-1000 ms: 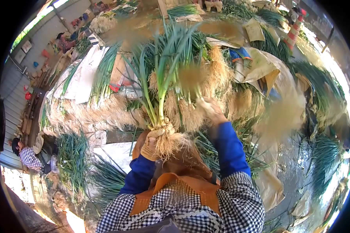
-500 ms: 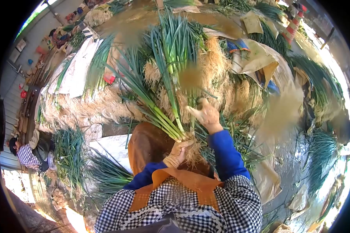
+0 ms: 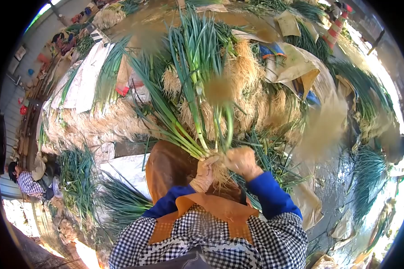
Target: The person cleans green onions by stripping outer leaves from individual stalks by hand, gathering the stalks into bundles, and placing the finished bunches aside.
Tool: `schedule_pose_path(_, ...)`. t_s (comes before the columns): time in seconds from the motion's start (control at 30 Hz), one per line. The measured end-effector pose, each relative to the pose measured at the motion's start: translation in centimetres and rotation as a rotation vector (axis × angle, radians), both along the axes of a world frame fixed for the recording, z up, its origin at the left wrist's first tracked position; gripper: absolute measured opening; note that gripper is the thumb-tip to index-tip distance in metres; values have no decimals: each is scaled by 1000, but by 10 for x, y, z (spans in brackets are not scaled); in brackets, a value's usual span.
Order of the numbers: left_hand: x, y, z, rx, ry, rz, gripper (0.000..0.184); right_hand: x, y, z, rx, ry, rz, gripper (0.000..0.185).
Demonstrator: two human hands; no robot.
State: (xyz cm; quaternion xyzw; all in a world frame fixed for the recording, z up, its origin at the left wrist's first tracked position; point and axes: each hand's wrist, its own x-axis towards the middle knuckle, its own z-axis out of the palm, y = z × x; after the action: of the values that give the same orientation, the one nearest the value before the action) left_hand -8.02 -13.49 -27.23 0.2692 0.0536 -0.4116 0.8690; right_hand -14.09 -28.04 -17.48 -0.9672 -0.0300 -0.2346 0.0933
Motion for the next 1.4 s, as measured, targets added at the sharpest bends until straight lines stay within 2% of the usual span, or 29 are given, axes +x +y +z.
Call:
schedule_pose_path(0.03, 0, 4, 16, 96, -62, 35, 25, -16, 0, 5, 8, -63, 81, 30)
schedule_pose_path(0.1, 9, 3, 13, 80, -171, 70, 23, -45, -1, -2, 57, 17, 126, 30)
schedule_pose_path(0.17, 8, -1, 18, -58, -72, 63, 21, -64, -22, -22, 64, 25, -62, 29)
schedule_pose_path(0.27, 3, -4, 36, 91, -21, -19, 20, -49, -56, -27, 689, -174, -374, 19)
schedule_pose_path(0.3, 4, -4, 27, 25, -40, -79, 22, -31, -52, 4, 622, -197, -459, 15)
schedule_pose_path(0.37, -3, -5, 50, -84, -36, -93, 26, 7, -52, -5, 1002, -429, -332, 12)
schedule_pose_path(0.43, -1, -11, 40, -21, -261, -78, 30, 33, -24, 44, 1139, -248, -301, 14)
schedule_pose_path(0.5, -3, -10, 50, 40, -229, -116, 27, 70, -19, 18, 789, -353, -9, 26)
schedule_pose_path(0.57, -3, -6, 55, 100, -131, -74, 23, 83, 8, 37, -169, -85, -327, 37)
schedule_pose_path(0.6, -2, -6, 56, 153, -31, -41, 19, 86, 18, 19, -573, 16, -449, 42)
schedule_pose_path(0.63, -1, -7, 54, 154, -35, -39, 19, 81, 24, 8, -207, 55, -154, 37)
schedule_pose_path(0.67, -1, -9, 51, 69, 29, 57, 18, 71, 26, -1, 103, -92, 32, 32)
schedule_pose_path(0.7, -3, -13, 45, -19, 97, 153, 17, 52, 25, -9, 421, -26, 129, 26)
schedule_pose_path(0.73, -3, -15, 39, -106, 166, 248, 17, 34, 25, -16, 745, 17, 206, 23)
schedule_pose_path(0.77, -1, -15, 29, -104, 173, 245, 17, 13, 22, -11, 1003, 232, 222, 22)
schedule_pose_path(0.83, 3, -10, 18, -90, -73, 179, 15, -28, 15, 12, 1423, 591, 172, 27)
schedule_pose_path(0.87, 5, -8, 18, -108, -151, 149, 14, -48, 5, -11, 1435, 484, 146, 25)
schedule_pose_path(0.9, 6, -5, 34, 34, -8, 99, 15, -54, -6, 5, 1926, 424, -9, 27)
schedule_pose_path(0.93, 6, -8, 24, 66, -27, 93, 17, -57, -26, -7, 1371, 186, -2, 30)
schedule_pose_path(1.0, 4, -8, 15, 47, -90, 102, 22, -73, -65, -25, 1773, -242, -383, 27)
schedule_pose_path(1.03, 1, -4, 17, -3, -127, 119, 25, -83, -94, -21, 1968, -434, -2, 16)
schedule_pose_path(1.07, 16, -1, -5, 41, -44, -18, 33, -87, -108, -1, 1991, -691, -38, 12)
schedule_pose_path(1.1, 13, 3, 14, 69, 19, 67, 17, -98, -146, -4, 2326, -919, -158, 16)
schedule_pose_path(1.17, 24, 11, 13, 27, 82, 14, 16, -121, -188, 0, 1911, -788, 85, 18)
schedule_pose_path(1.23, 21, 16, 25, 33, -16, 26, 21, -130, -196, -4, 1299, -325, -685, 16)
schedule_pose_path(1.27, 18, 17, 31, 34, -112, 32, 25, -131, -191, -20, 1298, -328, -694, 16)
schedule_pose_path(1.33, 19, 16, 30, 39, -68, -14, 26, -134, -182, -103, 303, 537, -545, 22)
schedule_pose_path(1.37, 23, 14, 30, 45, -36, -46, 28, -128, -182, -120, -228, 909, -402, 29)
schedule_pose_path(1.4, 22, 17, 35, 7, -51, -93, 28, -107, -140, -79, -151, 319, -122, 31)
